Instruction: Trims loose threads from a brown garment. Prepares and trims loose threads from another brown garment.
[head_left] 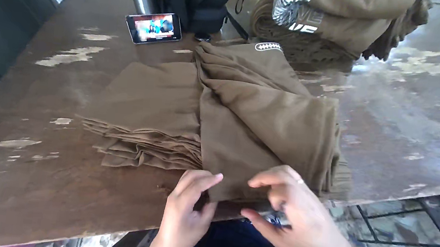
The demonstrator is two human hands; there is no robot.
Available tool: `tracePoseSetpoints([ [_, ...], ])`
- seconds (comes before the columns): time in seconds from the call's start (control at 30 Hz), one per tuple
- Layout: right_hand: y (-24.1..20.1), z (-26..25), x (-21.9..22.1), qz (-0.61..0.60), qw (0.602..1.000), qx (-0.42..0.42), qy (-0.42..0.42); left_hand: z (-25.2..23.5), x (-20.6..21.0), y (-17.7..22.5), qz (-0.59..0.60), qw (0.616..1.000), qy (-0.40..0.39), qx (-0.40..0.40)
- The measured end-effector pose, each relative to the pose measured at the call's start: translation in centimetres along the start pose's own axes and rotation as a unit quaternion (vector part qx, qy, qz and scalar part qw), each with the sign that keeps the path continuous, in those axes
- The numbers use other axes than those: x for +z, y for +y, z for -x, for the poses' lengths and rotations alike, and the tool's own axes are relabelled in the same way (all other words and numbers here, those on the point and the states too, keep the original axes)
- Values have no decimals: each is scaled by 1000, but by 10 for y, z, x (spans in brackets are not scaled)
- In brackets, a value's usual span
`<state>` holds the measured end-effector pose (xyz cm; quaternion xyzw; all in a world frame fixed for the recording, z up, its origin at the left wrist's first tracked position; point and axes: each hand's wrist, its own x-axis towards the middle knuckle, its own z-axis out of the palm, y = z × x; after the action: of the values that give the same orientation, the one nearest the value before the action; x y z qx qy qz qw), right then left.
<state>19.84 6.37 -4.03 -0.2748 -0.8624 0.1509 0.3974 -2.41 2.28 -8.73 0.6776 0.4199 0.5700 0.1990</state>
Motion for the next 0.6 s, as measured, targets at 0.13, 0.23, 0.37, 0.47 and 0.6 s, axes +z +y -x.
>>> tracePoseSetpoints([
  [0.13, 19, 3, 7, -58, 998, -7, 4, -3, 5, 3, 14, 998, 51, 17],
  [0.23, 14, -1, -3, -180, 982, 5, 55, -2, 12, 5, -1, 994, 108, 11],
  [0.37, 4, -19, -4, -111, 979, -6, 170, -10, 15, 11, -23, 996, 87, -3],
  [0.47, 10, -34, 13, 4, 978, -8, 210, -16, 18, 18, 87, 992, 53, -69],
  [0.6, 21, -31, 36, 95, 989, 25, 110, -21, 19, 24, 454, 865, 101, -189],
])
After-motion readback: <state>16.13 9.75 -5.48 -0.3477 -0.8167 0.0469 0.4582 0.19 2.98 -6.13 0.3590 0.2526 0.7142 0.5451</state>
